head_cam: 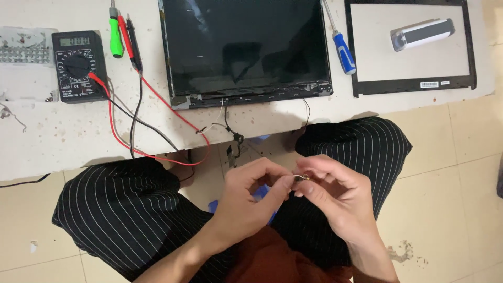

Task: A person is carefully stripping the insulation from a thin wire and twisting the copper strands as part of an electronics repair task.

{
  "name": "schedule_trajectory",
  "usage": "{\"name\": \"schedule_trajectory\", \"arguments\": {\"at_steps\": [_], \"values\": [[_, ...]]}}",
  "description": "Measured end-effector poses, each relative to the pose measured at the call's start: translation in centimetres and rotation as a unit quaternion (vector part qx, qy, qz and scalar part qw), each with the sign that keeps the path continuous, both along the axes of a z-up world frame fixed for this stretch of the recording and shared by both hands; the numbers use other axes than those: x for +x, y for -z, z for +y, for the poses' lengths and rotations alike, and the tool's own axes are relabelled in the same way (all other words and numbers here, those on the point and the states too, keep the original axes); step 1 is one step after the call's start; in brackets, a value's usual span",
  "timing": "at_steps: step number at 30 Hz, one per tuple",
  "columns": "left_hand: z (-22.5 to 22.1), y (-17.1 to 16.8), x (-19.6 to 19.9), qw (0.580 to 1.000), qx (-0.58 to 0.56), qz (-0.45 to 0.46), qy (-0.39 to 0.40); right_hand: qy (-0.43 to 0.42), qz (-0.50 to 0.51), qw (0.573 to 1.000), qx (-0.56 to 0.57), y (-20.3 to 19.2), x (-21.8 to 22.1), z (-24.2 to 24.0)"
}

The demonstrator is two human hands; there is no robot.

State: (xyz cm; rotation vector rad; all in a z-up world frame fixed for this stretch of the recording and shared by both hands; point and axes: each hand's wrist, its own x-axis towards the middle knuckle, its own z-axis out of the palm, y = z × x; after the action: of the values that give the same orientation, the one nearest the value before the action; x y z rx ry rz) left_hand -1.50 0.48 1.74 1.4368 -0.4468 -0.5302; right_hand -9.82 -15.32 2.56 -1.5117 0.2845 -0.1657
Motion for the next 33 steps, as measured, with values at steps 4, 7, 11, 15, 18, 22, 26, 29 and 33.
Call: {"name": "schedule_trajectory", "arguments": {"at_steps": [4, 7, 11, 15, 18, 22, 26, 29, 33], "values": [[-0.1, 0.0, -0.1, 0.997, -0.029, 0.069, -0.014, -0.047, -0.018, 0.999, -0.008, -0.8, 0.1, -0.1], [-0.1, 0.2, -0.3, 0.996, -0.033, 0.076, -0.015, -0.001, -0.001, 1.0, -0.02, -1.1, 0.5, 0.5], [0.0, 0.6, -0.4, 0.996, -0.046, 0.081, -0.006, 0.036, -0.024, 0.998, -0.055, -0.2, 0.4, 1.0], [0.1, 0.8, -0.5, 0.989, -0.073, 0.128, 0.002, 0.033, -0.055, 0.994, -0.089, 0.3, 0.3, 1.1], [0.2, 0.6, -0.5, 0.99, -0.072, 0.122, 0.008, 0.034, -0.06, 0.992, -0.109, 0.4, 0.3, 1.2], [0.1, 0.7, -0.5, 0.99, -0.09, 0.104, 0.022, 0.032, -0.053, 0.993, -0.104, 1.0, 0.2, 0.9], [0.2, 0.3, -0.2, 0.998, -0.051, 0.022, 0.012, 0.043, -0.038, 0.997, -0.045, 1.9, 0.2, 1.0], [0.2, 0.2, -0.2, 0.998, -0.059, 0.007, 0.011, 0.038, -0.05, 0.997, -0.044, 2.3, 0.4, 1.1], [0.3, 0.3, -0.1, 0.999, -0.028, -0.016, 0.017, 0.024, -0.071, 0.994, -0.077, 3.0, 0.1, 0.8]]}}
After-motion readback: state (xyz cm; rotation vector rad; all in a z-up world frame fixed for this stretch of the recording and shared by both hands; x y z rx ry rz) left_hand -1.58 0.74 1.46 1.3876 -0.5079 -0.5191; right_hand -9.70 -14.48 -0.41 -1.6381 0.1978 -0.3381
